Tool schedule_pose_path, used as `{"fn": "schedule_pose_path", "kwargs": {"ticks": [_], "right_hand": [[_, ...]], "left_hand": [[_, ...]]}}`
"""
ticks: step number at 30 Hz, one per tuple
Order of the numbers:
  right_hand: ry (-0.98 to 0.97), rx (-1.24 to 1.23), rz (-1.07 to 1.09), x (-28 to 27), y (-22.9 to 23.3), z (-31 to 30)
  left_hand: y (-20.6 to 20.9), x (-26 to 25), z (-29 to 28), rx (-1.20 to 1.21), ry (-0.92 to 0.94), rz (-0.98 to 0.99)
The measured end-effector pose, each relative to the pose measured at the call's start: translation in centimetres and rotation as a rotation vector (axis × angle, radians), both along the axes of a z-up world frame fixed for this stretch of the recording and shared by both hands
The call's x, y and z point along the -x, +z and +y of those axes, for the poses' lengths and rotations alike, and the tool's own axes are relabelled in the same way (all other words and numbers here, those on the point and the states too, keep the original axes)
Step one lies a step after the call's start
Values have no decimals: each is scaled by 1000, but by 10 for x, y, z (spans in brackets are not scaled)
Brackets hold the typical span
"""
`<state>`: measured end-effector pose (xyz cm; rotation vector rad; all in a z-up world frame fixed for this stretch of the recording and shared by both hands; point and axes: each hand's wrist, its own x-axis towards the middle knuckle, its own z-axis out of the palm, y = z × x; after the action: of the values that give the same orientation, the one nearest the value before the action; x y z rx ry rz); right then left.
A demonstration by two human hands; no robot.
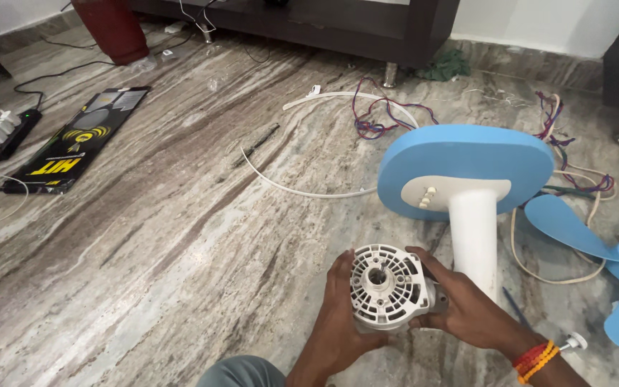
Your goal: The person assembles a pedestal fan by attaching the motor housing to the stand, inserting the fan blades, and securing the rear cover. They handle the motor, stand, blades, and screws by hand.
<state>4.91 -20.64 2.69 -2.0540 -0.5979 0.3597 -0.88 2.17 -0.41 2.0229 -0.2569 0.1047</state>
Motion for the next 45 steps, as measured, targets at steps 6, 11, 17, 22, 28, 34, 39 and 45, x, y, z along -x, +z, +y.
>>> {"fn": "schedule_pose_path", "kwargs": {"ticks": [6, 11, 17, 22, 28, 34, 39, 45], "right_hand": [[-39, 39, 104, -1, 11, 4], [-26, 195, 34, -6, 15, 5], [99, 265, -316, -4, 23, 23], [115, 424, -315, -5, 27, 46], [-12, 283, -346, -8, 16, 44], [-84, 180, -333, -7, 10, 46], [-103, 144, -322, -9, 4, 43], [-101, 123, -389, -9, -1, 44]], "left_hand": [[-4, -2, -1, 30, 52, -12], [9, 1, -4, 110, 141, 189], [5, 0, -3, 76, 125, 115], [-10, -3, -2, 201, 74, 102], [-11, -5, -10, 423, 38, 119], [-4, -5, -9, 548, 13, 105], [-14, -7, -13, 473, 68, 190], [-39, -14, -24, 815, -12, 165]]}}
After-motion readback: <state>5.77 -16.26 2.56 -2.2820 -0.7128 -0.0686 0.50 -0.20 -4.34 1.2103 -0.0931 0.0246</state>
